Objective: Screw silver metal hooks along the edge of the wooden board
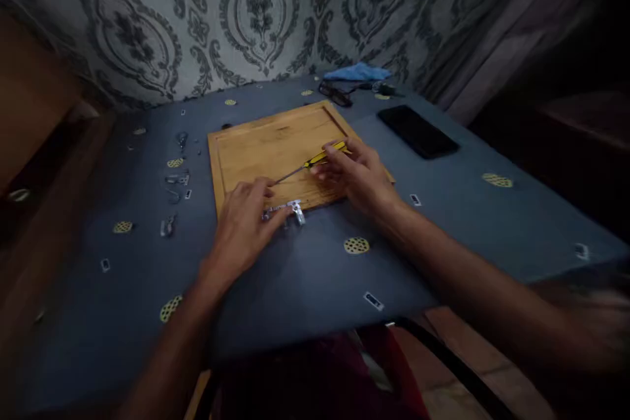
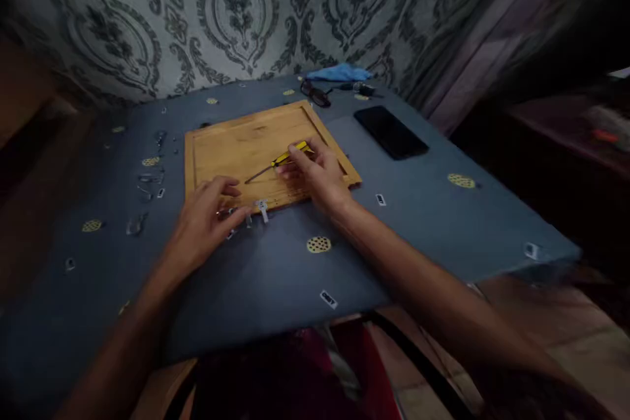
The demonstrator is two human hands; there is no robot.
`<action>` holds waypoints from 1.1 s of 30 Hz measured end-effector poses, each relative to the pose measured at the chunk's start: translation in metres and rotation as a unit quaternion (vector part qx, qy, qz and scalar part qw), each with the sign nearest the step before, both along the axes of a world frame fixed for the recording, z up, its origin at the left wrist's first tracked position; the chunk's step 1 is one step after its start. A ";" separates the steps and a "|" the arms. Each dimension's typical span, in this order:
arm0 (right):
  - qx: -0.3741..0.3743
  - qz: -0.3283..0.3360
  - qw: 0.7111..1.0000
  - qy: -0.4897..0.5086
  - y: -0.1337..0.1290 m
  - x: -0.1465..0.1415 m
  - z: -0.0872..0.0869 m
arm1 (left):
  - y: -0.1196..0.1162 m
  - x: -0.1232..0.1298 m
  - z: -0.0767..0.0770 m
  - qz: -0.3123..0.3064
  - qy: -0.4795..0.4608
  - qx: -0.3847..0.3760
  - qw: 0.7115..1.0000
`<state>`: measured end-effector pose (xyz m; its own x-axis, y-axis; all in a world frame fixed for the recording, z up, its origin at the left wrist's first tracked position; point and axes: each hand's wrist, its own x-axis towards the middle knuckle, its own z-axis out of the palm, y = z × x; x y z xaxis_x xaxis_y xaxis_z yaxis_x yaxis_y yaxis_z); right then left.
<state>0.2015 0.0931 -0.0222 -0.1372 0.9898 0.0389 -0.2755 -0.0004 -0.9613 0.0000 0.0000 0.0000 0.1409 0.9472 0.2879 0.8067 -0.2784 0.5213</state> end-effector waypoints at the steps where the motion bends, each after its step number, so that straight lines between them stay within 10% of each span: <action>1: -0.008 0.007 1.000 -0.001 0.001 0.000 0.000 | 0.000 -0.006 0.002 0.010 -0.009 0.005 1.000; 8: -0.008 0.001 0.997 -0.070 0.003 0.004 -0.005 | 0.001 -0.043 0.012 0.090 -0.052 0.026 0.994; 17: 0.191 0.069 0.937 -0.284 -0.012 0.004 -0.003 | -0.001 -0.074 0.010 0.157 -0.064 0.027 0.985; 33: 0.253 0.197 0.887 -0.334 -0.019 0.001 -0.011 | -0.017 -0.006 -0.004 -0.071 0.137 0.016 0.988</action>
<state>0.2026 0.0740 -0.0337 -0.6275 0.7396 0.2435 0.2812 0.5069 -0.8148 -0.0058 -0.0171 -0.0043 0.3495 0.9030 0.2499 0.8677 -0.4125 0.2772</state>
